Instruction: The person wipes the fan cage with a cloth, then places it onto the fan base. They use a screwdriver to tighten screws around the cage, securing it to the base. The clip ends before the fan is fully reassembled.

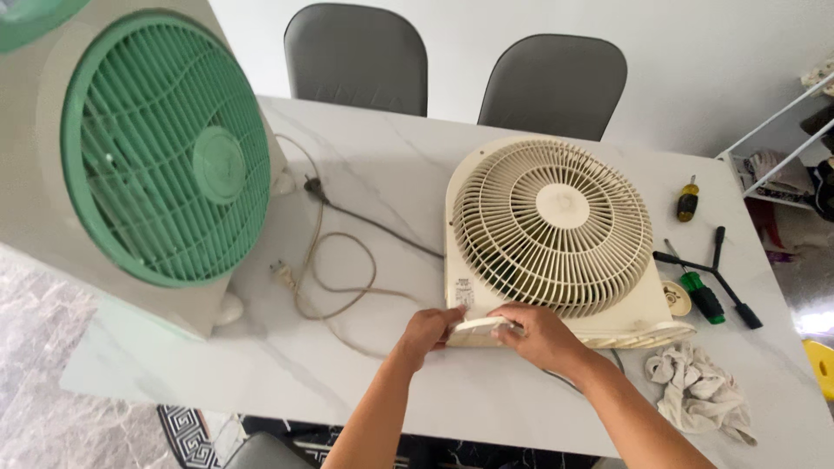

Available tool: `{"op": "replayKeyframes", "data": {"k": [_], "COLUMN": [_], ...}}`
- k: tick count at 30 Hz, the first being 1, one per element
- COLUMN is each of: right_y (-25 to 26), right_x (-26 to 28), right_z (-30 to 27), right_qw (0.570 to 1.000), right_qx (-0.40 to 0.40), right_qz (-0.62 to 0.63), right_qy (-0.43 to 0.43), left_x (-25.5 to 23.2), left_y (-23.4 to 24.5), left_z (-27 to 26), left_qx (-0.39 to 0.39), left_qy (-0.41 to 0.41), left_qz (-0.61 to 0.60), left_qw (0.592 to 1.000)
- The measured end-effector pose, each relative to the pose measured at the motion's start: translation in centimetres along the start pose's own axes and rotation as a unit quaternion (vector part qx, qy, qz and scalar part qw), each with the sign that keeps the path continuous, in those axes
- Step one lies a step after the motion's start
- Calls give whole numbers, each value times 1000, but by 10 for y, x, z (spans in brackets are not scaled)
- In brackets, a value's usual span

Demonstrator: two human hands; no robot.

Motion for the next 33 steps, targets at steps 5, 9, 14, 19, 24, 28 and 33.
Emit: {"op": "replayKeyframes", "data": {"k": [5,9,14,19,24,28,33], "right_y": [28,108,215,279,289,273,252], "right_x": [-7,-51,-82,-136,-202,-232,-240], "right_z": [12,41,99,177,246,285,310], "right_qw": [996,985,972,970,969,972,966], "right_qx": [8,-99,-208,-219,-182,-104,-9], "right_qz": [79,119,90,23,9,20,40], "right_qy": [46,-79,-55,-102,-165,-208,-255], "left_x": [-35,-107,-193,-243,-265,-260,-261], "left_y": [18,32,15,1,-1,-15,-28], "left_z": [11,29,67,112,169,209,235], "left_qx": [-44,-114,-116,-126,-139,-91,-65], "left_qy": [-11,-116,-196,-122,-49,-16,23], "left_qz": [132,217,178,217,254,257,319], "left_qw": [990,962,957,960,956,962,945]}}
Point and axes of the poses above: each hand's wrist, its own z-axis towards the middle knuckle, its own y-axis out of the back of the hand, x = y × z, the point moved 9 cm from there along z, towards the middle knuckle, and after that the axes turned 8 degrees about -x, right-handed, at the moved point
